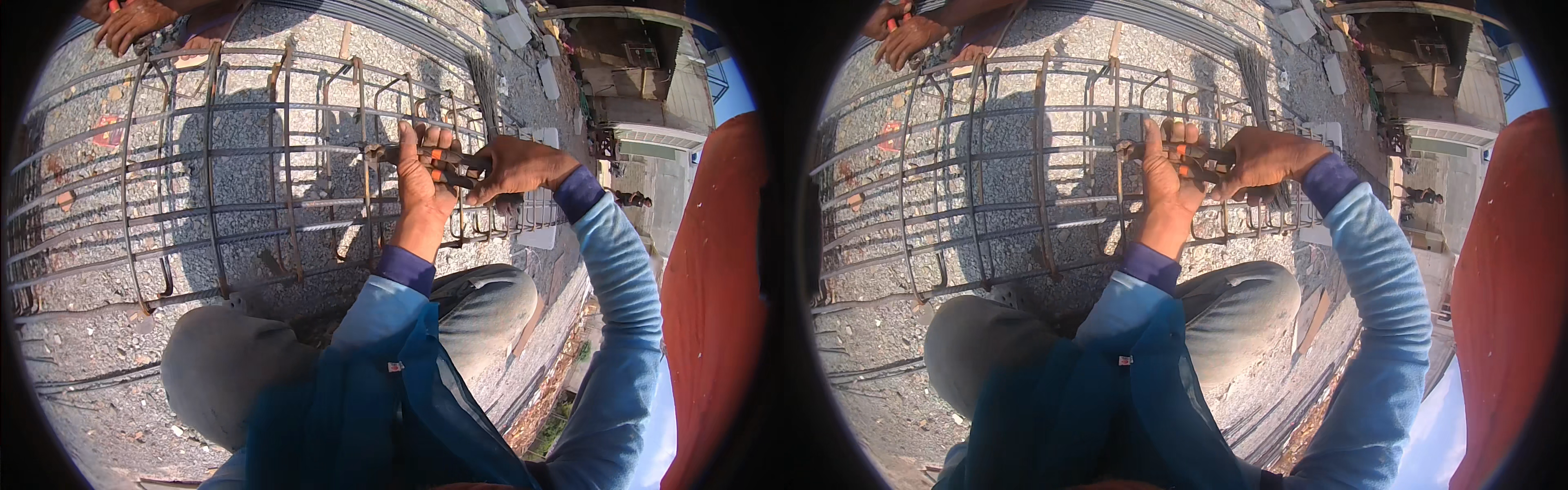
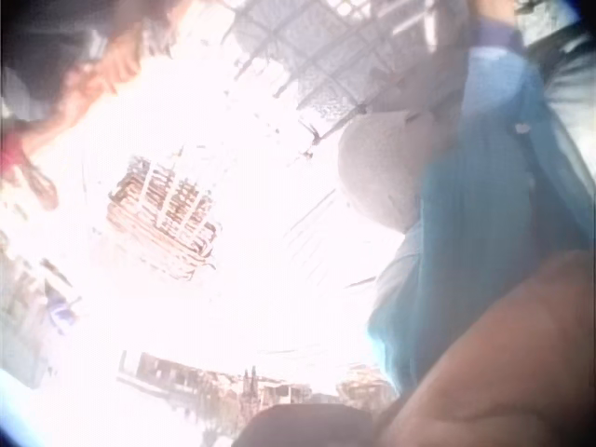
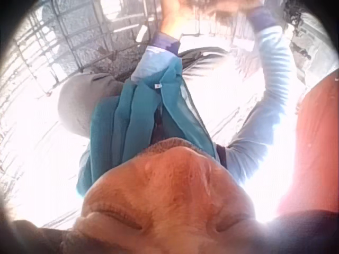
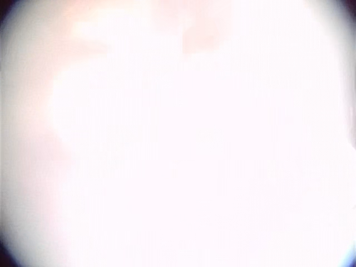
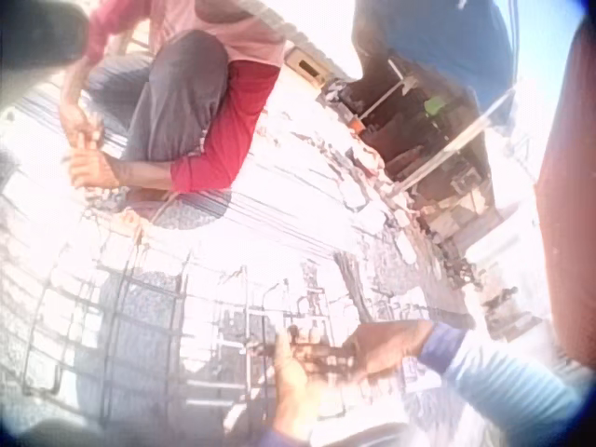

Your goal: The person constructs a rebar cage by positioning metal bars and securing them with wire using pliers.

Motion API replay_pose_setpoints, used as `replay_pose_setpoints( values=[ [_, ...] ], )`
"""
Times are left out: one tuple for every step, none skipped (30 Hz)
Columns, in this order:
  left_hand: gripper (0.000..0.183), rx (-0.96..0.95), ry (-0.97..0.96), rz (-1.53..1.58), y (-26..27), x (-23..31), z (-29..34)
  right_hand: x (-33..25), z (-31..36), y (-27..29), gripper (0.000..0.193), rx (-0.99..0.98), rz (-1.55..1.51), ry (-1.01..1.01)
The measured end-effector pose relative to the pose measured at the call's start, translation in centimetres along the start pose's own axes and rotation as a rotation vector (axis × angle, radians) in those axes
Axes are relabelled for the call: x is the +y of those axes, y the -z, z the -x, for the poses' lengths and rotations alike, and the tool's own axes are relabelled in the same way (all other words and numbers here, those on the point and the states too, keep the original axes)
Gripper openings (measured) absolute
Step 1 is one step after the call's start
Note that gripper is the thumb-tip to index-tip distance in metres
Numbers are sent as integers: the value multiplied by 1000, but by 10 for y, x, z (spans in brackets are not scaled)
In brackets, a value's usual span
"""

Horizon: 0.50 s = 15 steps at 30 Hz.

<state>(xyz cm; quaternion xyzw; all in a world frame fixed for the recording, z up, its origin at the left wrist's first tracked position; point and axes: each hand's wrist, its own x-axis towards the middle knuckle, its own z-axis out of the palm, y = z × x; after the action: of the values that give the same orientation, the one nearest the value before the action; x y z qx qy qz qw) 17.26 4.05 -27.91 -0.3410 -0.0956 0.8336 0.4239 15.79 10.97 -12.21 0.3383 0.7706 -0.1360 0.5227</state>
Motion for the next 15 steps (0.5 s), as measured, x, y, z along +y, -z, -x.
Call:
replay_pose_setpoints(
  values=[
    [38, 130, -13, -28, -9, -4, 0, 4, 8, -4, 41, 189, 264, 147],
    [39, 167, -49, -22, -15, 0, -4, -14, 21, -5, 44, 316, 360, 82],
    [40, 141, 77, -68, -9, 6, -11, -7, 25, -16, 40, 527, 504, 166],
    [41, 115, 211, -115, -3, 9, -19, 2, 23, -25, 37, 742, 638, 248],
    [41, 168, 167, -91, -9, 6, -16, 9, 14, -34, 37, 732, 637, 264],
    [41, 218, 126, -64, -17, 2, -12, 11, 7, -41, 32, 918, 803, 265],
    [41, 214, 105, -30, -15, 3, -16, 11, 3, -45, 28, 1105, 964, 264],
    [39, 219, 67, 13, -19, -1, -14, 14, 2, -45, 28, 1099, 968, 265],
    [38, 165, 33, 68, -19, -3, -10, 18, 2, -44, 24, 1062, 933, 280],
    [37, 113, -1, 122, -19, -4, -6, 22, 3, -43, 20, 1023, 897, 293],
    [36, 197, 30, 155, -30, 1, 1, 26, 3, -46, 18, 970, 811, 287],
    [36, 203, 28, 158, -24, 1, -1, 26, 3, -47, 18, 963, 810, 290],
    [37, 138, 15, 166, -16, -1, -6, 25, 4, -49, 17, 919, 757, 312],
    [38, 71, 11, 174, -17, 0, -5, 24, 6, -50, 16, 876, 705, 324],
    [39, 187, 43, 178, -20, -1, -3, 23, 7, -52, 14, 846, 655, 294]
  ],
)
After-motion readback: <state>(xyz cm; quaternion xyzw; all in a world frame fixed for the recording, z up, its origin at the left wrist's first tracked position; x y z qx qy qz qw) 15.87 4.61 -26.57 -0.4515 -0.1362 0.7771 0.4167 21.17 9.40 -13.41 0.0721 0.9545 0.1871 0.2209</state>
